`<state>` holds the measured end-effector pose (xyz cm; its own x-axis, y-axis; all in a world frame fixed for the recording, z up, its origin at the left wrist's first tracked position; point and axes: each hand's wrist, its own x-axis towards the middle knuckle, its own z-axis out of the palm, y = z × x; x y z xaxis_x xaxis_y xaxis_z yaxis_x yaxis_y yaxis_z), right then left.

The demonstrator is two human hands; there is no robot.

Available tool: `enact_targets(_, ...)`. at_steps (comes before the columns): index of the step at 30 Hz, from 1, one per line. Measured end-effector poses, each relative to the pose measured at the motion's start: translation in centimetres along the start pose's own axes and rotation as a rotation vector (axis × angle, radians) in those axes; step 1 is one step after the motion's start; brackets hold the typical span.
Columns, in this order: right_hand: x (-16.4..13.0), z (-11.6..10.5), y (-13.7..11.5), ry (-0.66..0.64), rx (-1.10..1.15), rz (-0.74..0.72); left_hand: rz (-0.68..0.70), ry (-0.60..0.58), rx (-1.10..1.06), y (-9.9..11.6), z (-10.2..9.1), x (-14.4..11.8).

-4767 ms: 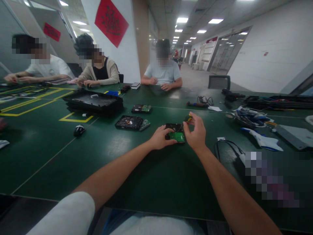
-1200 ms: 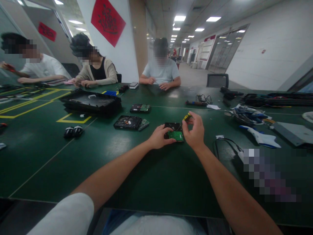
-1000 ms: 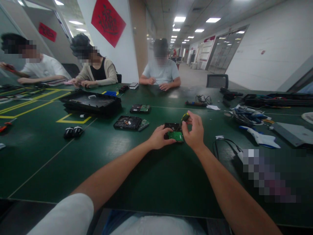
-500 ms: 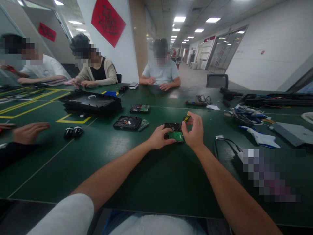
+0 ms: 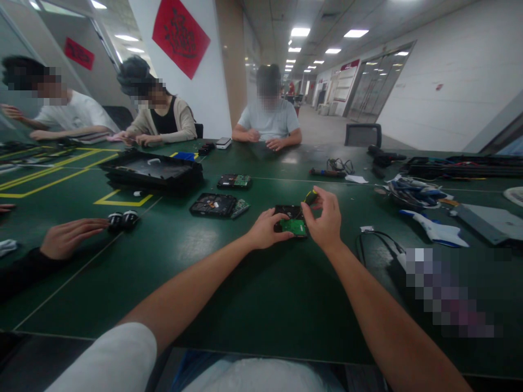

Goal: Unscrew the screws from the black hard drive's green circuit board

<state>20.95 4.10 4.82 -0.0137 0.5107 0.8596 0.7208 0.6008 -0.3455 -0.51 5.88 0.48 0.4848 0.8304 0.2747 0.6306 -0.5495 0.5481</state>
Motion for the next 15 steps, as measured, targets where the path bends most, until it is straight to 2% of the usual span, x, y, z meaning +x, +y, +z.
enact_targets(15,-0.15,0.23,0.18,-0.004,0.035,-0.011,0.017,0.033,-0.044,0.09,0.07,-0.06)
